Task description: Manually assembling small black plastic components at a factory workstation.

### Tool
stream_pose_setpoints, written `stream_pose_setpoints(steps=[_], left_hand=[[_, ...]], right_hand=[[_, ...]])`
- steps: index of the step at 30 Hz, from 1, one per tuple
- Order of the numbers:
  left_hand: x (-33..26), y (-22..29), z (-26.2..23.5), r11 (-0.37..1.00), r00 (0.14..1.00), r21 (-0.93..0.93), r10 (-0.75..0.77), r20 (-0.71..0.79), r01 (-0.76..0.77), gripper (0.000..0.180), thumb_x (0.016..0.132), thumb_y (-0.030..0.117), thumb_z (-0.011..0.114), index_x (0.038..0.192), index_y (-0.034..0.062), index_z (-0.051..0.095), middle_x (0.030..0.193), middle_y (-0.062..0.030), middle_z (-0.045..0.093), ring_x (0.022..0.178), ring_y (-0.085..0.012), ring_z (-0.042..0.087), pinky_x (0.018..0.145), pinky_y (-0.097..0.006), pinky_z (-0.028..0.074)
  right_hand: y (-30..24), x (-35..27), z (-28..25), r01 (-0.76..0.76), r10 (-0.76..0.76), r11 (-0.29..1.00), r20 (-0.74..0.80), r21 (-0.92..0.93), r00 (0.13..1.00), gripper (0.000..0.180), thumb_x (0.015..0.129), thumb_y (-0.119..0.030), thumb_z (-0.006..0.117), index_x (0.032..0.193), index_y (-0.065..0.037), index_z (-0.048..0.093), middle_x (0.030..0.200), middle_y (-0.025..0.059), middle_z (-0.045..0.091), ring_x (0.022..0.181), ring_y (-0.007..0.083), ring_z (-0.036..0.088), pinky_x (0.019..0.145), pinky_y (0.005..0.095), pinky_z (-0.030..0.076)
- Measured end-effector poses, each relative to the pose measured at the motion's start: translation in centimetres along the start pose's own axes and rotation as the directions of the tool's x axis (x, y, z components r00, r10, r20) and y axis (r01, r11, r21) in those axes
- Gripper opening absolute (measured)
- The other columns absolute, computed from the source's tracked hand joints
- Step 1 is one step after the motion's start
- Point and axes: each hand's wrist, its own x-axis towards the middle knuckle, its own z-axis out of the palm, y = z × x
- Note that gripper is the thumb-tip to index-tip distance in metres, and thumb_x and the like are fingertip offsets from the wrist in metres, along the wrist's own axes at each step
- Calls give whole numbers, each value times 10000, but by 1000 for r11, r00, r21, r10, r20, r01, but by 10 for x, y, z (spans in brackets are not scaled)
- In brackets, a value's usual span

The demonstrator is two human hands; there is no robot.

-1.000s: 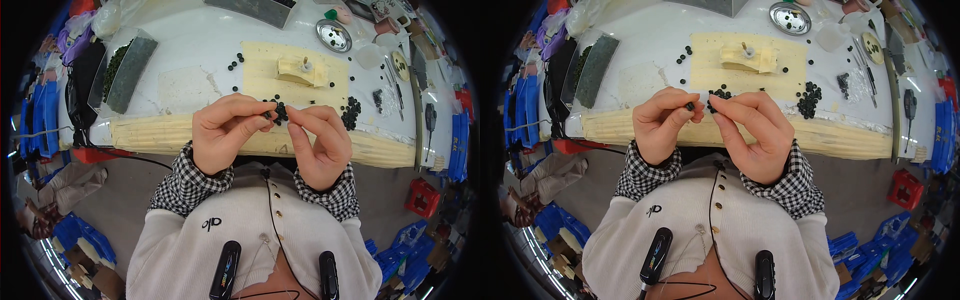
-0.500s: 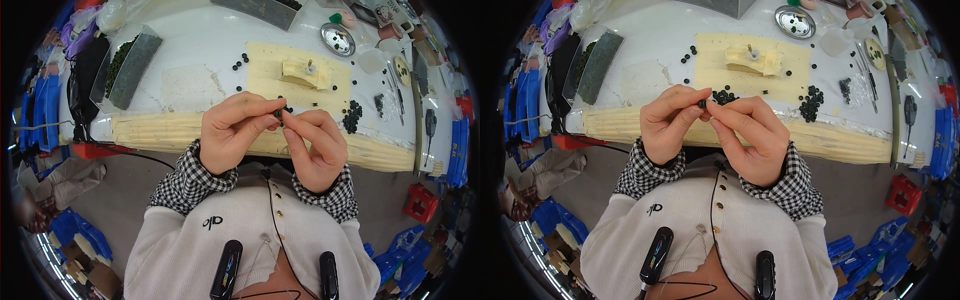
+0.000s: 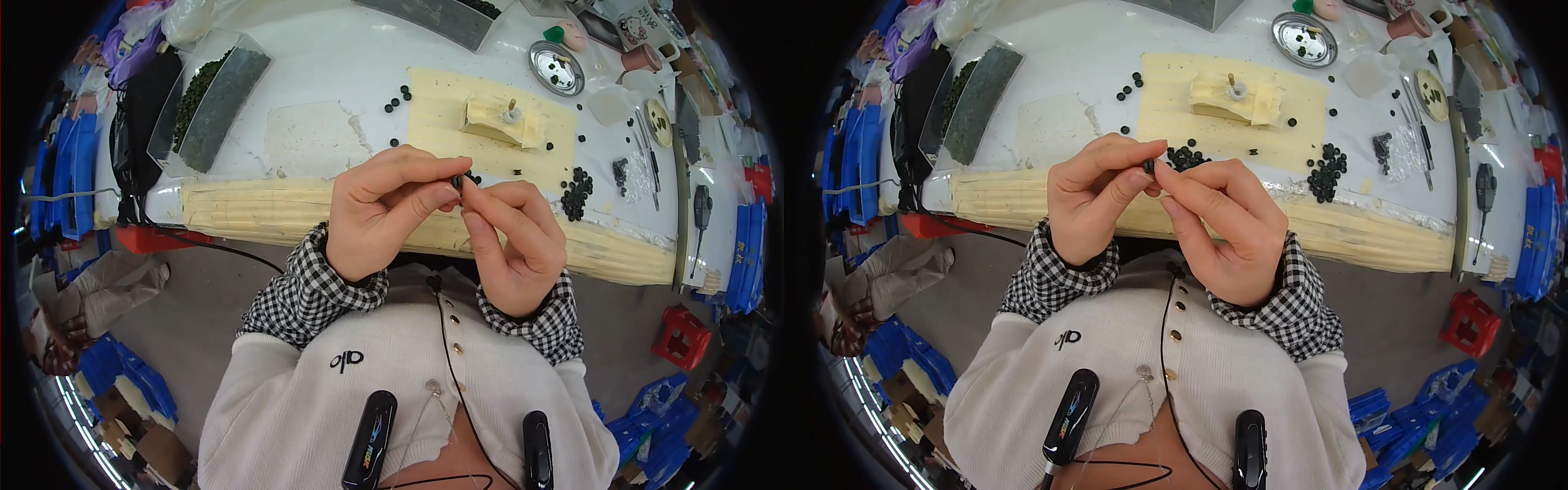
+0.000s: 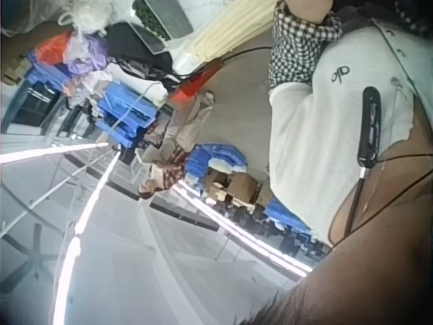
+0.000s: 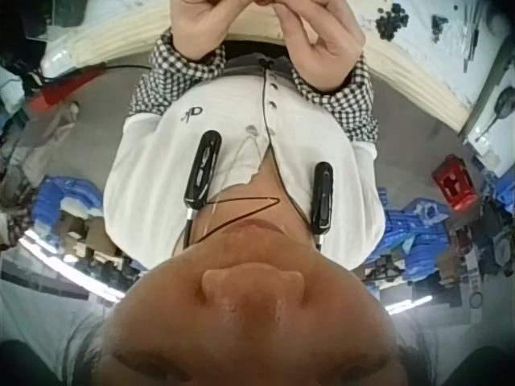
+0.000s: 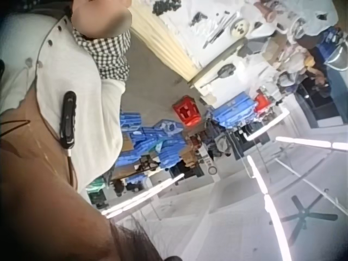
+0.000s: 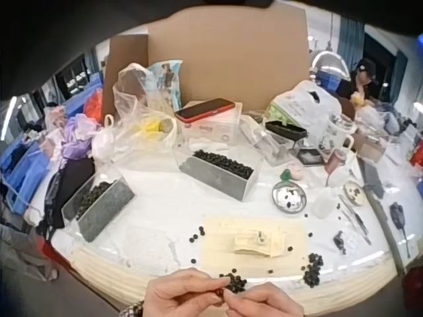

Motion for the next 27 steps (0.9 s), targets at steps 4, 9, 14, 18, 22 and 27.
stream_pose_setpoints(steps=[4, 9, 14, 18, 22, 27], left_hand=[[-2, 0, 2, 984, 996, -167, -72, -59, 61, 252, 848, -48, 599, 1100, -40, 606, 928, -94, 635, 849, -128, 616, 765, -229, 509], [-3, -3, 1, 992, 997, -126, -23, -78, 13, 218, 837, -66, 602, 1054, -55, 609, 941, -114, 649, 857, -151, 638, 775, -252, 532], [-1, -2, 0, 999, 996, -43, 22, -82, -25, 171, 827, -82, 601, 996, -71, 626, 945, -136, 650, 855, -173, 646, 775, -256, 539], [-3, 1, 3, 989, 989, -143, -66, -134, 47, 172, 818, -98, 601, 983, -67, 638, 957, -141, 643, 865, -181, 645, 772, -255, 540], [-3, -4, 0, 997, 993, -57, 37, -112, -43, 179, 811, -106, 605, 980, -60, 643, 946, -140, 648, 868, -176, 643, 770, -252, 539], [-5, -6, -2, 996, 991, 38, 84, -103, -81, 164, 811, -86, 618, 961, -30, 650, 935, -130, 653, 805, -160, 621, 698, -251, 508]], right_hand=[[-1, 1, 1, 2, -2, 1000, 7, 7, 1000, 342, 788, 85, 619, 1122, 12, 626, 892, 103, 592, 739, 155, 582, 631, 230, 475], [1, 0, 1, 4, -4, 1000, 2, -1, 1000, 346, 789, 82, 616, 1129, 16, 621, 892, 104, 587, 742, 158, 578, 630, 230, 471], [1, -2, 2, -17, 16, 1000, 16, 12, 1000, 358, 796, 80, 608, 1148, 15, 612, 906, 105, 577, 741, 158, 566, 631, 228, 463], [1, -2, 1, -19, 19, 1000, 40, -1, 999, 360, 799, 79, 606, 1154, 15, 610, 918, 107, 572, 744, 157, 560, 633, 226, 459], [1, -2, 3, -12, 12, 1000, 37, -7, 999, 354, 800, 79, 607, 1149, 18, 611, 921, 107, 572, 743, 159, 557, 635, 227, 457], [3, -2, 4, 21, -20, 999, 45, -31, 999, 350, 797, 80, 613, 1142, 20, 613, 917, 103, 574, 742, 162, 555, 640, 229, 454]])
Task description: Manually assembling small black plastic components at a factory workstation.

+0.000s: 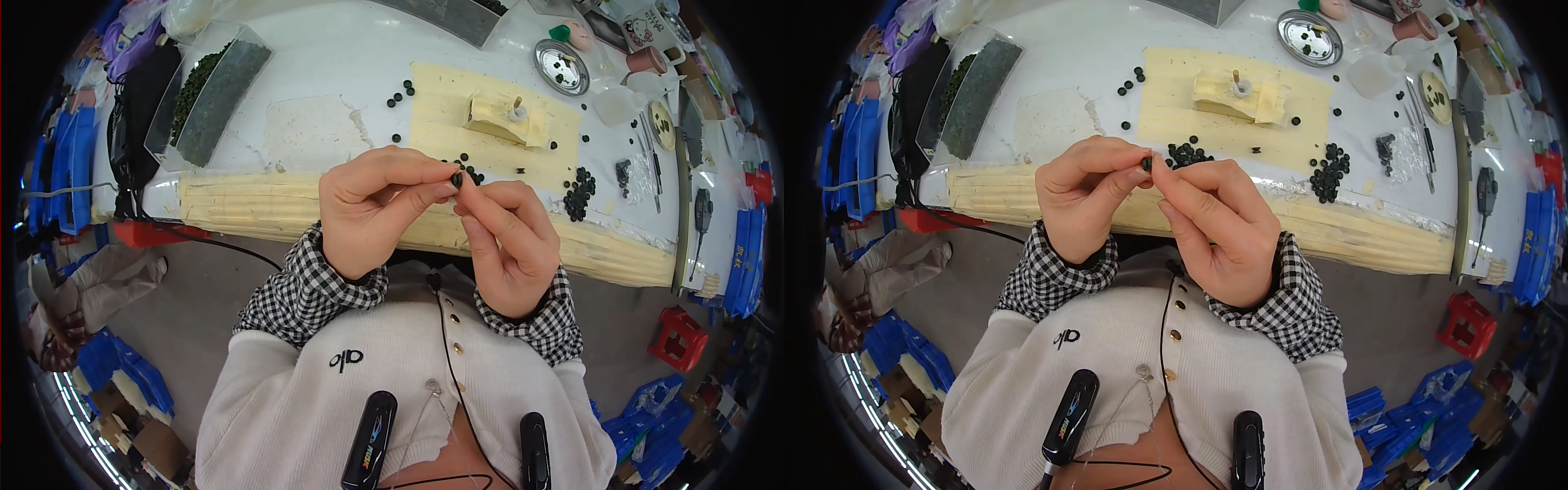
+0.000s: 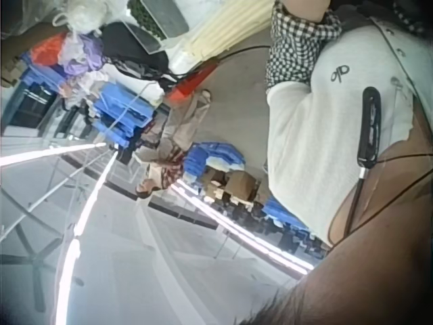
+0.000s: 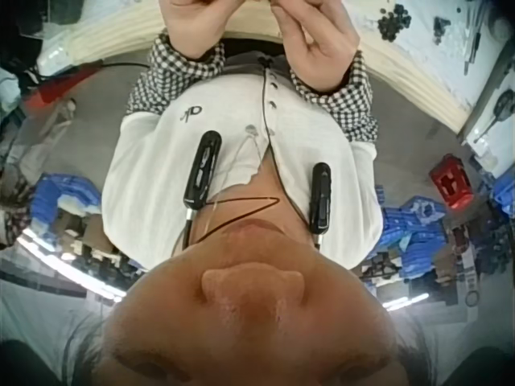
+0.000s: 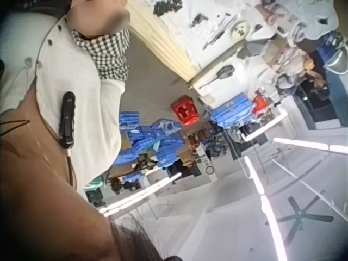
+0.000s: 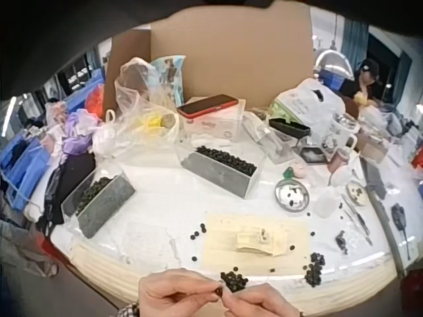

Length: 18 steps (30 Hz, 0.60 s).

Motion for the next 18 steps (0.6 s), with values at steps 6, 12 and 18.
stream_pose_setpoints(steps=[6, 12, 18], left_hand=[[4, 1, -4, 989, 995, 110, 89, 53, -95, 198, 775, -103, 637, 955, -29, 671, 889, -131, 672, 809, -172, 647, 714, -248, 513], [5, 0, -6, 987, 994, 132, 90, 64, -97, 194, 772, -91, 643, 948, -18, 679, 857, -124, 678, 795, -169, 646, 691, -245, 503], [6, 2, -4, 998, 998, -36, -44, 48, 45, 183, 801, -95, 620, 970, -42, 665, 904, -132, 662, 815, -166, 643, 731, -246, 523]], right_hand=[[0, -2, 0, -19, 19, 999, -1, 40, 1000, 339, 809, 76, 609, 1142, 12, 615, 908, 95, 572, 743, 157, 549, 638, 226, 450], [-2, -1, -1, -42, 42, 998, 17, 42, 999, 336, 813, 77, 606, 1143, 11, 615, 910, 94, 570, 739, 155, 547, 633, 224, 447], [-1, -2, -1, -50, 49, 997, 7, 53, 999, 349, 807, 82, 605, 1149, 15, 610, 911, 97, 572, 737, 157, 549, 630, 226, 450]])
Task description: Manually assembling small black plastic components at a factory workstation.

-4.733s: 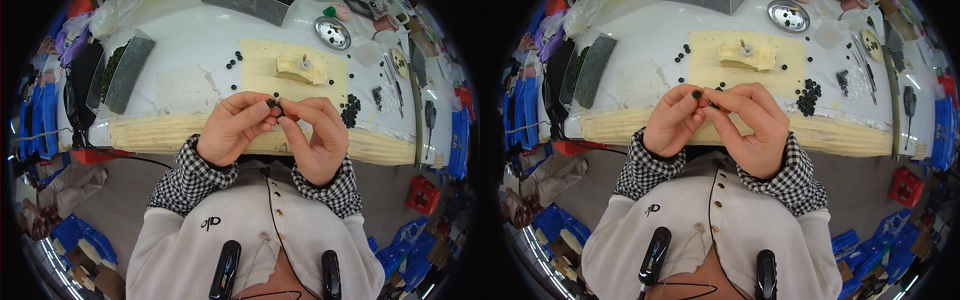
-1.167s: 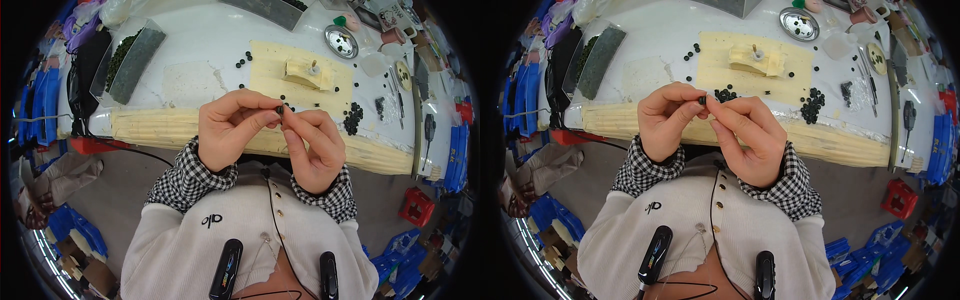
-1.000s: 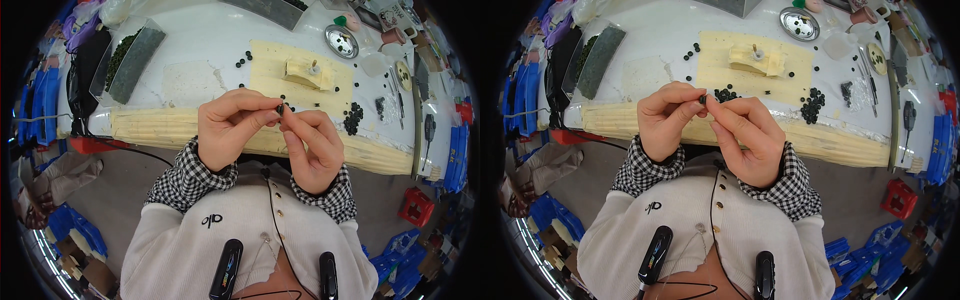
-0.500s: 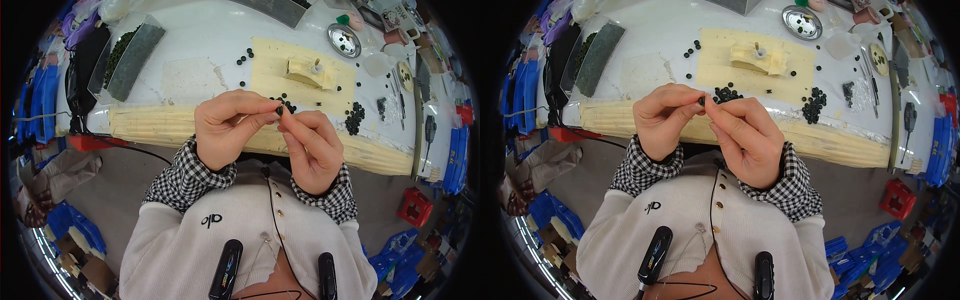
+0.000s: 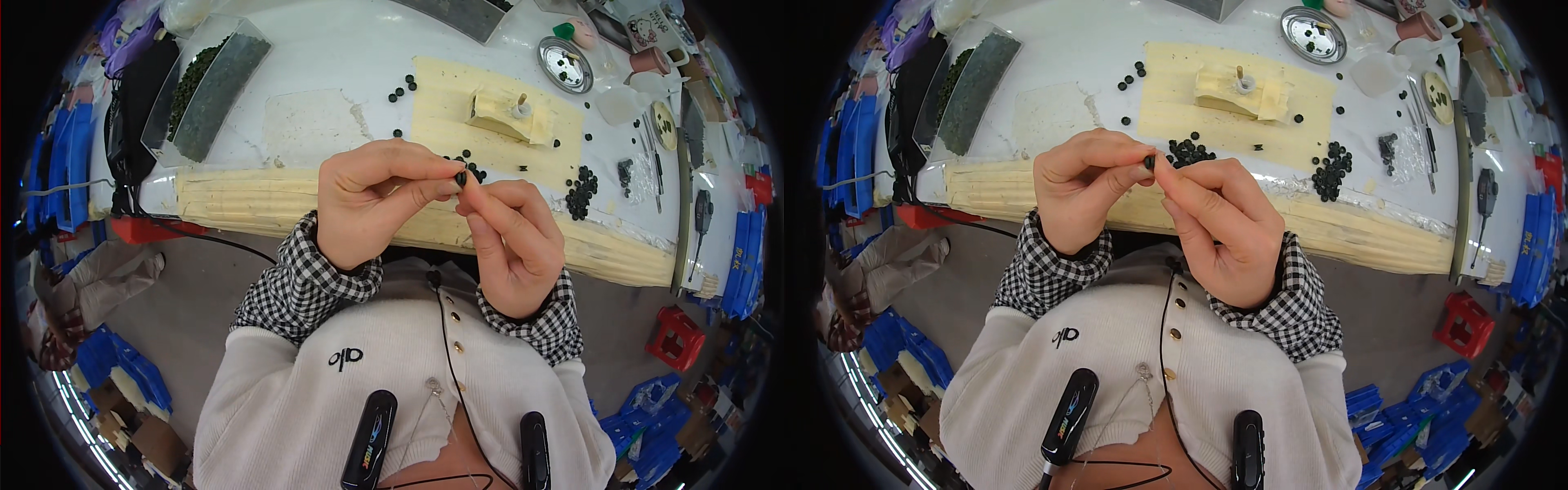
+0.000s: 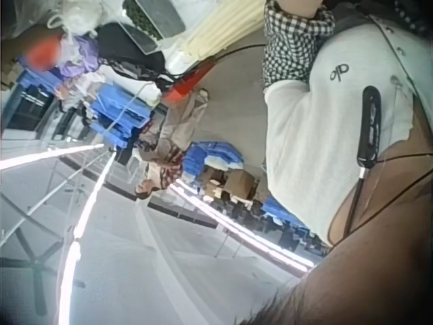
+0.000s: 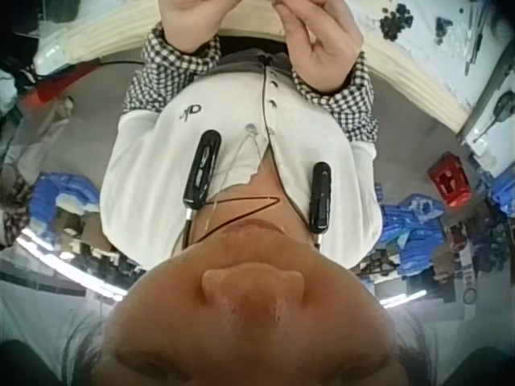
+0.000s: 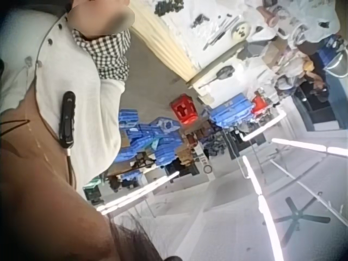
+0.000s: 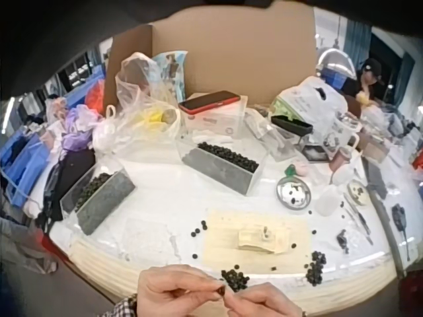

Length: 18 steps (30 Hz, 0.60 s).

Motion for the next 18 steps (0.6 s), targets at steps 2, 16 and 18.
stream_pose_setpoints(steps=[2, 16, 18], left_hand=[[0, 0, -1, 1000, 1000, -22, -11, 12, 11, 178, 809, -96, 613, 974, -49, 660, 918, -132, 656, 823, -165, 642, 744, -247, 527], [-2, 1, -2, 998, 999, -43, -41, 15, 42, 175, 807, -94, 618, 970, -49, 663, 895, -127, 658, 816, -158, 639, 741, -243, 523], [-2, 2, -2, 998, 999, -41, -46, 20, 47, 177, 805, -96, 618, 970, -48, 663, 890, -127, 659, 814, -157, 639, 739, -242, 523]], right_hand=[[0, 0, 0, 25, -25, 1000, -5, -18, 1000, 354, 804, 83, 607, 1151, 15, 609, 909, 97, 572, 735, 160, 551, 629, 226, 451], [1, 2, 1, 100, -102, 991, -11, -93, 995, 349, 780, 88, 626, 1121, 17, 625, 876, 94, 574, 731, 182, 561, 638, 248, 464], [1, 3, 1, 113, -114, 989, -11, -95, 993, 347, 772, 89, 632, 1112, 19, 628, 864, 94, 576, 732, 190, 561, 638, 255, 466]])
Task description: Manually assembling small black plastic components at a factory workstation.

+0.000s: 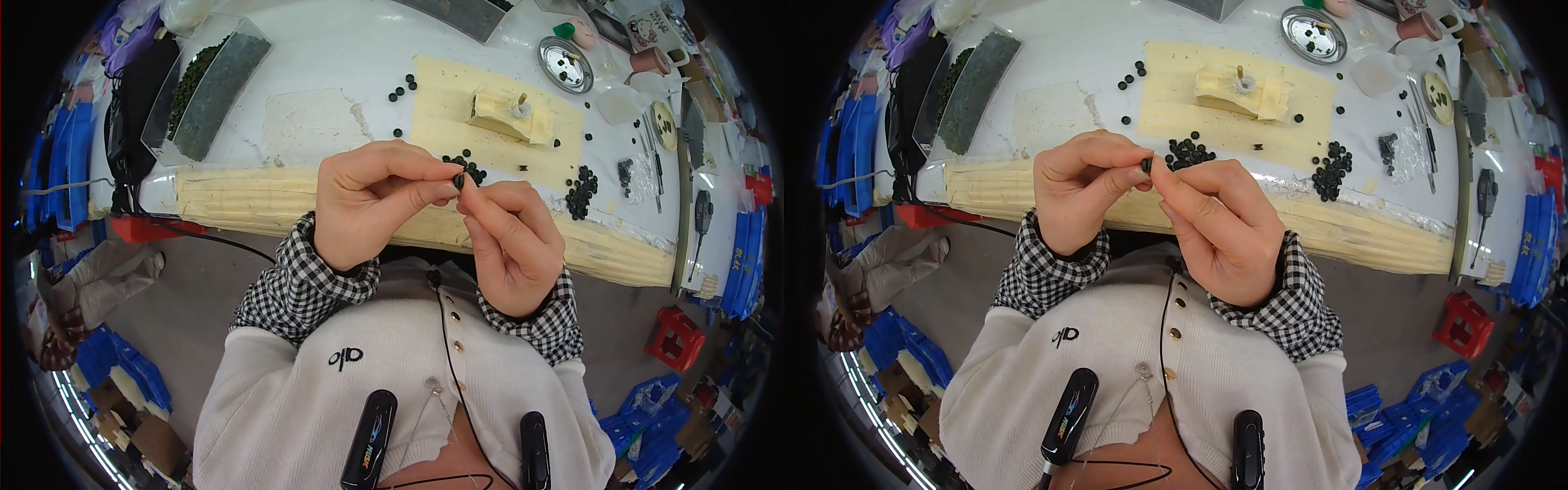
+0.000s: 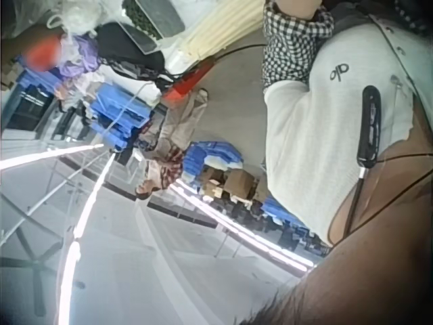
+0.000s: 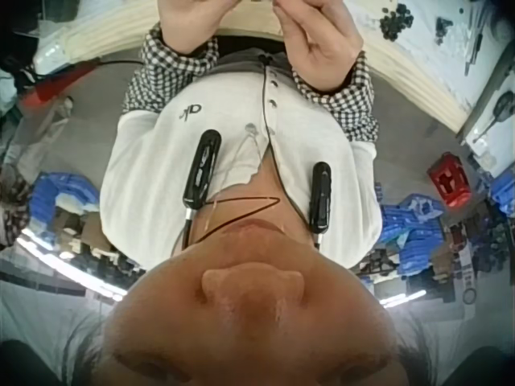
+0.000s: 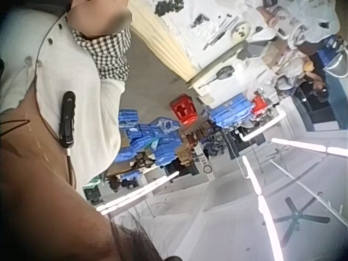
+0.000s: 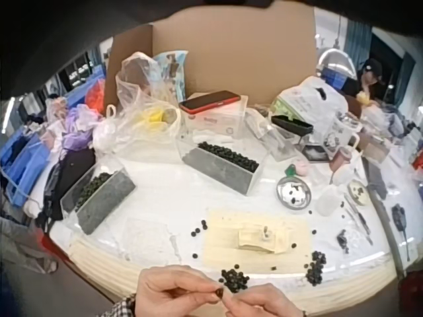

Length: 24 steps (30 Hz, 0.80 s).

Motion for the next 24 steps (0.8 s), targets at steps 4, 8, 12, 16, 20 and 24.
stream_pose_setpoints(steps=[4, 8, 12, 16, 20, 24], left_hand=[[0, 1, -2, 1000, 1000, 9, -14, 18, 14, 180, 804, -94, 620, 972, -45, 665, 885, -126, 659, 802, -152, 637, 725, -237, 519], [0, 3, -2, 1000, 999, 12, -13, 33, 12, 186, 798, -94, 625, 971, -40, 668, 884, -125, 659, 792, -149, 635, 713, -236, 516], [1, 3, -3, 998, 999, 68, 16, 39, -19, 193, 791, -97, 626, 970, -39, 669, 886, -126, 660, 792, -151, 635, 716, -236, 515], [2, 4, -3, 997, 999, 74, 31, 37, -34, 194, 791, -98, 625, 971, -39, 669, 889, -127, 659, 795, -152, 636, 720, -236, 517], [2, 5, -2, 999, 1000, 42, 13, 22, -14, 187, 795, -96, 622, 969, -45, 666, 892, -128, 659, 797, -151, 636, 723, -236, 519], [2, 5, -2, 1000, 1000, 28, -6, 20, 5, 176, 800, -96, 618, 964, -51, 664, 895, -127, 658, 799, -148, 635, 723, -235, 520]], right_hand=[[0, 1, -1, 13, -13, 1000, 15, -9, 1000, 357, 760, 93, 638, 1110, 22, 629, 854, 94, 577, 734, 199, 561, 638, 260, 468], [1, 1, -2, 17, -17, 1000, 22, -9, 1000, 360, 759, 95, 638, 1111, 22, 628, 856, 95, 576, 737, 201, 561, 642, 261, 469], [1, -1, -1, -1, 1, 1000, 16, 10, 1000, 352, 769, 90, 634, 1114, 18, 628, 866, 96, 575, 738, 197, 563, 642, 256, 470], [1, -1, -1, -9, 9, 1000, 9, 21, 1000, 340, 782, 85, 628, 1114, 13, 629, 879, 98, 576, 734, 187, 563, 637, 249, 469], [0, 0, -2, -11, 11, 1000, 8, 16, 1000, 342, 786, 85, 623, 1119, 9, 629, 885, 98, 577, 731, 178, 560, 630, 240, 463], [0, 2, -3, -7, 7, 1000, 15, 4, 1000, 357, 783, 89, 620, 1130, 8, 624, 887, 96, 576, 727, 171, 557, 627, 236, 459]])
